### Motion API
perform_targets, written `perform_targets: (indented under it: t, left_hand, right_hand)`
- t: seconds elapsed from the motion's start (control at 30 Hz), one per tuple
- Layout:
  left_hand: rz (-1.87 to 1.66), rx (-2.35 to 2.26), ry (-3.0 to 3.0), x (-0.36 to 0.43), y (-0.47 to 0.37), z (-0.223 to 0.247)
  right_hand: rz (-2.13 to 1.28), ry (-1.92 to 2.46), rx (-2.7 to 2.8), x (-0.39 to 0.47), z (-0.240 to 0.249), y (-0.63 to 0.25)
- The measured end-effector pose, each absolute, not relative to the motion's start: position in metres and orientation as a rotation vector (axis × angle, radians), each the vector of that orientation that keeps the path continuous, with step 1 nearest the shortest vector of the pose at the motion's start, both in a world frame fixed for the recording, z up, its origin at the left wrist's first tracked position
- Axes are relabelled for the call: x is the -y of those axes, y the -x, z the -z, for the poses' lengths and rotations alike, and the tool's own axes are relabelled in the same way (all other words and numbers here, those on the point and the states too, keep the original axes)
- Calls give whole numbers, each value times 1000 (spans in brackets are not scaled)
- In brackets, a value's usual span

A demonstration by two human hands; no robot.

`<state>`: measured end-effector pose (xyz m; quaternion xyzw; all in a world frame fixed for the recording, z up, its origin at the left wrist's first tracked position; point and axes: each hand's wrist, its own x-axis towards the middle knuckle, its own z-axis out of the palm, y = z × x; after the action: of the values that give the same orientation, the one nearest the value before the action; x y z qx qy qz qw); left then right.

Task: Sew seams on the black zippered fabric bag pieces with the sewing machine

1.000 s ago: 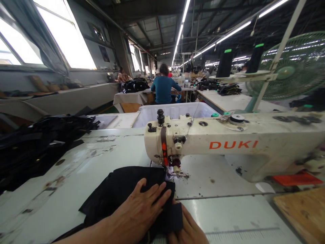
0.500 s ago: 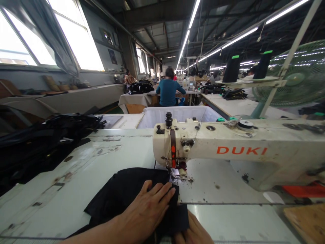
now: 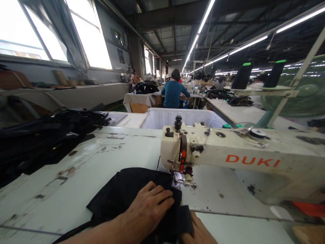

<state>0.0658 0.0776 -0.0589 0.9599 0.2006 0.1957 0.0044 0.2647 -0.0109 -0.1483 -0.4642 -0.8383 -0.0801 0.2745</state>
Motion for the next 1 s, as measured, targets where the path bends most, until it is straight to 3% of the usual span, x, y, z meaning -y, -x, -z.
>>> perform_targets:
  t: [0.47, 0.73, 1.0]
  left_hand:
    - [-638, -774, -3071, -73, -66, 63]
    - [-699, -752, -3058, -75, -68, 67]
    - [-592, -790, -3027, -75, -68, 66]
  right_hand:
    - [216, 1274, 2360, 11, 115, -286]
    - [-382, 1342, 2213, 7, 58, -287]
    - [-174, 1429, 2080, 4, 87, -282]
